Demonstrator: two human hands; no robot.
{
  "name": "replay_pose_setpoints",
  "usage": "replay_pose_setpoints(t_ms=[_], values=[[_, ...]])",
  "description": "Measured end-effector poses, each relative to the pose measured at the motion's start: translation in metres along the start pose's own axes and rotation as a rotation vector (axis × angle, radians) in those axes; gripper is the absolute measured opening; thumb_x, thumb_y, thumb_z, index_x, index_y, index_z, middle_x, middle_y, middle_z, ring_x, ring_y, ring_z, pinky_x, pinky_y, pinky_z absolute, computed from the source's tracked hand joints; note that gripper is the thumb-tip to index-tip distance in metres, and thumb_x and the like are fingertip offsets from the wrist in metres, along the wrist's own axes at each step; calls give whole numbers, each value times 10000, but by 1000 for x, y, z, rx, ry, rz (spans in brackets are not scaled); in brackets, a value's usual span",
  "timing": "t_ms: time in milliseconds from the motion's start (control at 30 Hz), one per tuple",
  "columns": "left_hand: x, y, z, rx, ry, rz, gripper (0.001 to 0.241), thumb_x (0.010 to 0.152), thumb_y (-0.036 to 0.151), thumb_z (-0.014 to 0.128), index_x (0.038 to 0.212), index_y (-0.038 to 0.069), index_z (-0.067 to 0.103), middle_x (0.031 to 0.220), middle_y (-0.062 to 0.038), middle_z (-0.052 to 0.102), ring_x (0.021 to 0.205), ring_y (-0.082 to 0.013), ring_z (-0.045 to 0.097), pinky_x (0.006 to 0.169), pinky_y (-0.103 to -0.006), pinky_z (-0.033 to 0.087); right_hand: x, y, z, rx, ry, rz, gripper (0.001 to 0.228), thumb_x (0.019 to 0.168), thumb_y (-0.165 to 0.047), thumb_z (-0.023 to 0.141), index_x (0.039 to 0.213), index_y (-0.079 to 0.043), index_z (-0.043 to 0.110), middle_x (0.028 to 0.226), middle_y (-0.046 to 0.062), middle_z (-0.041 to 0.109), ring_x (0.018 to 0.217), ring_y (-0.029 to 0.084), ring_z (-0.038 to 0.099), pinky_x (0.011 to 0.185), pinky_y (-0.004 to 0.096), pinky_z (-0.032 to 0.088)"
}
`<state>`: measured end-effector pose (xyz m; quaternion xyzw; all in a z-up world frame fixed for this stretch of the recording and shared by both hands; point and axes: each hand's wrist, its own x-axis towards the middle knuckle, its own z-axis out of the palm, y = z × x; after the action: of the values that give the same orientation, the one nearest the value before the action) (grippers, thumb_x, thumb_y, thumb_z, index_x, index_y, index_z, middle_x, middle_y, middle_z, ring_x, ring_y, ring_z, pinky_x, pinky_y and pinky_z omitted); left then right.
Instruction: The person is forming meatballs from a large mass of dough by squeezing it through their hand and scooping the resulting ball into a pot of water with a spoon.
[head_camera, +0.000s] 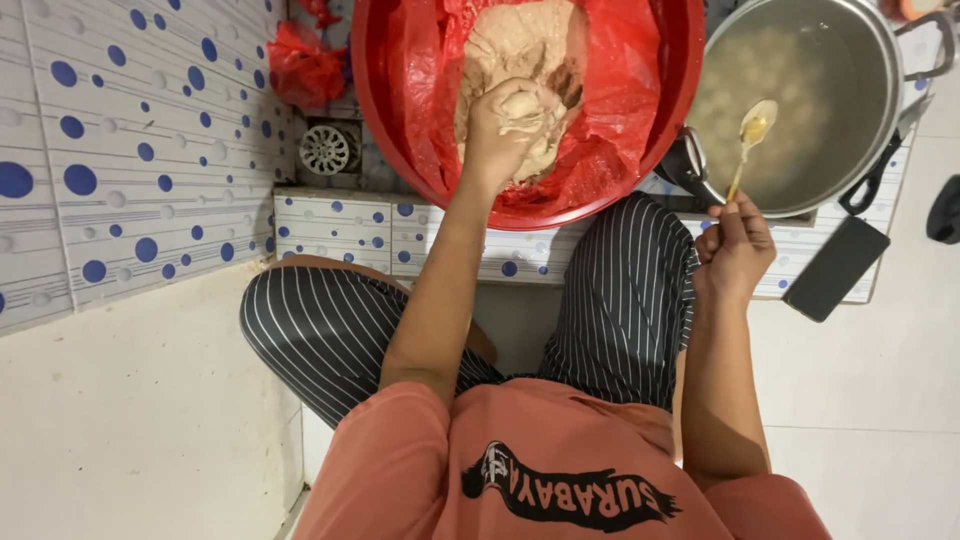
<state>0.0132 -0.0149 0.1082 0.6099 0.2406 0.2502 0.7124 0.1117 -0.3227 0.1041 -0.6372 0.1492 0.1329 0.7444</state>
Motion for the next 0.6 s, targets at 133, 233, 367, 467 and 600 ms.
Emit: replay_pose_setpoints(t_ms=[133,233,367,467,600], values=[[6,-20,1,96,94,-39,275,762,-71,808,978,81,732,903,-72,766,891,-188,749,779,-309,640,-3,-9,5,-54,-18,-37,158,1007,-86,666,1148,-70,736,766,41,654,446,40,328,415,200,229],[8,6,5,-166,-13,-230,202,865,-100,732,1036,-29,649,1060,-277,768,1035,-324,790,888,-351,699,-3,-13,9,-86,-29,-58,184,1007,-105,658,1175,-61,721,761,31,628,433,44,326,409,206,214],[14,12,4,8,19,-291,104,931,284,653,895,196,693,883,-18,683,840,-168,654,794,-371,636,-4,-18,12,-120,-30,-69,160,1022,-108,664,1165,-78,728,781,41,641,453,54,345,439,207,259],[10,30,6,36,5,-235,32,920,156,699,917,125,704,855,-51,745,779,-139,723,721,-262,651,-2,-19,14,-129,-41,-68,155,1025,-118,667,1164,-85,727,786,43,641,456,54,354,440,204,263],[15,3,6,-50,-16,-122,483,742,-230,752,1109,78,687,1162,-144,756,1032,-245,767,835,-291,679,-1,-20,18,-128,-84,-118,143,1037,-111,662,1159,-84,730,795,48,644,457,53,333,447,210,244]])
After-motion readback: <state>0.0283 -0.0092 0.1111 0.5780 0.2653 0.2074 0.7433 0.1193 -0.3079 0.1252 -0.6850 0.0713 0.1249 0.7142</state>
